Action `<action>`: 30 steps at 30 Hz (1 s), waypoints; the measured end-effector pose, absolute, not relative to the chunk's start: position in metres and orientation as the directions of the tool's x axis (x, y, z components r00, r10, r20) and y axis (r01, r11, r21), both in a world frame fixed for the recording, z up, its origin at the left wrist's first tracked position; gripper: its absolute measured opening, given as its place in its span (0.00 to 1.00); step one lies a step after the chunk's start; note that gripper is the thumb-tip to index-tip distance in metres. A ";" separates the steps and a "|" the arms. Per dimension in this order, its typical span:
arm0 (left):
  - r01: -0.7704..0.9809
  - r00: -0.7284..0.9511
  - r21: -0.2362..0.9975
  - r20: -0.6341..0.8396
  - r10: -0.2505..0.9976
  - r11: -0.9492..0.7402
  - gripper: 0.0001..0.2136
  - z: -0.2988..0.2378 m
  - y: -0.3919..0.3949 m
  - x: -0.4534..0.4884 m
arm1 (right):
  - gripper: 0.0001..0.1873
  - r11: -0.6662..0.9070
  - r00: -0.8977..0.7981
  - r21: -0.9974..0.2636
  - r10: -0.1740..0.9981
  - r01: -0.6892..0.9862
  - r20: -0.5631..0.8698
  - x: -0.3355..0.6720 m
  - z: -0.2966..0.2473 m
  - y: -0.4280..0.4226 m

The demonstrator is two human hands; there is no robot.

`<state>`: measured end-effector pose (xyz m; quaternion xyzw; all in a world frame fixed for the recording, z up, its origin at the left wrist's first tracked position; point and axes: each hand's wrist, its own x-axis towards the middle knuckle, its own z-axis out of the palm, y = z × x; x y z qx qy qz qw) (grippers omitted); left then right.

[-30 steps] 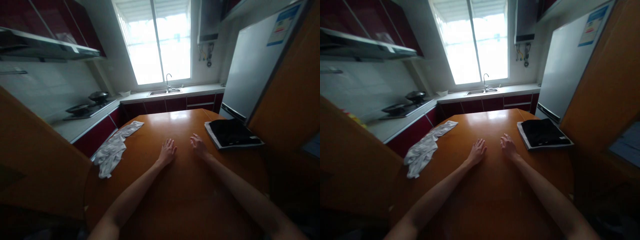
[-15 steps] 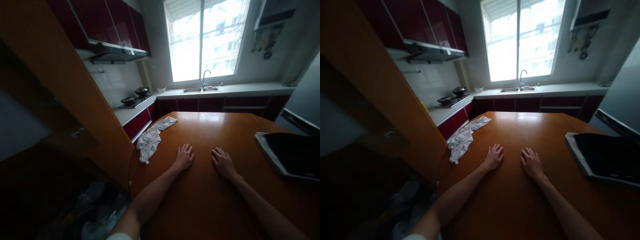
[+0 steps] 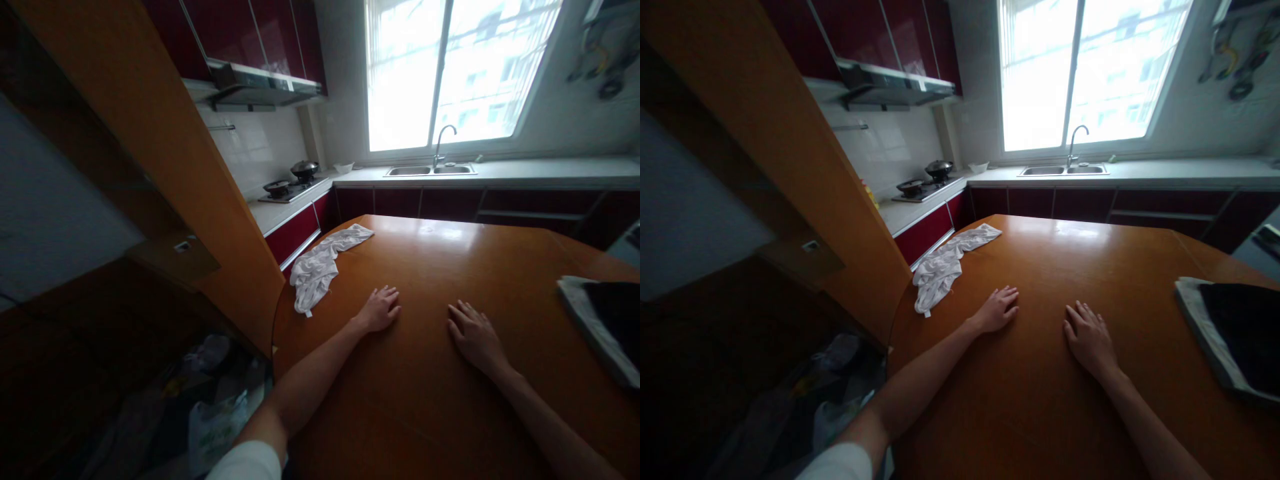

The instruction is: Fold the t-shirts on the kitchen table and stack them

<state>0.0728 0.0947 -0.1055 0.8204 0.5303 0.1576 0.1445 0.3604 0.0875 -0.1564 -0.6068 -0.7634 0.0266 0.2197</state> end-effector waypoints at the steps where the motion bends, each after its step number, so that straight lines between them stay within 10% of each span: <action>1: 0.809 0.389 0.431 0.117 0.914 -0.399 0.24 -0.104 0.099 0.063 | 0.31 0.267 -0.175 -0.301 0.938 0.916 0.300 0.361 -0.156 0.087; 13: 0.862 -0.479 0.315 0.251 0.841 0.397 0.23 -0.093 0.122 -0.045 | 0.30 0.272 -0.185 -0.280 0.936 0.921 0.300 0.361 -0.153 0.086; 21: 0.953 -0.244 0.226 0.174 0.954 0.203 0.23 -0.101 0.118 0.002 | 0.30 0.273 -0.185 -0.285 0.936 0.919 0.299 0.360 -0.153 0.087; 30: 0.872 0.377 0.286 0.124 0.918 -0.397 0.25 -0.098 0.106 0.039 | 0.27 0.275 -0.174 -0.331 0.937 0.903 0.303 0.358 -0.149 0.087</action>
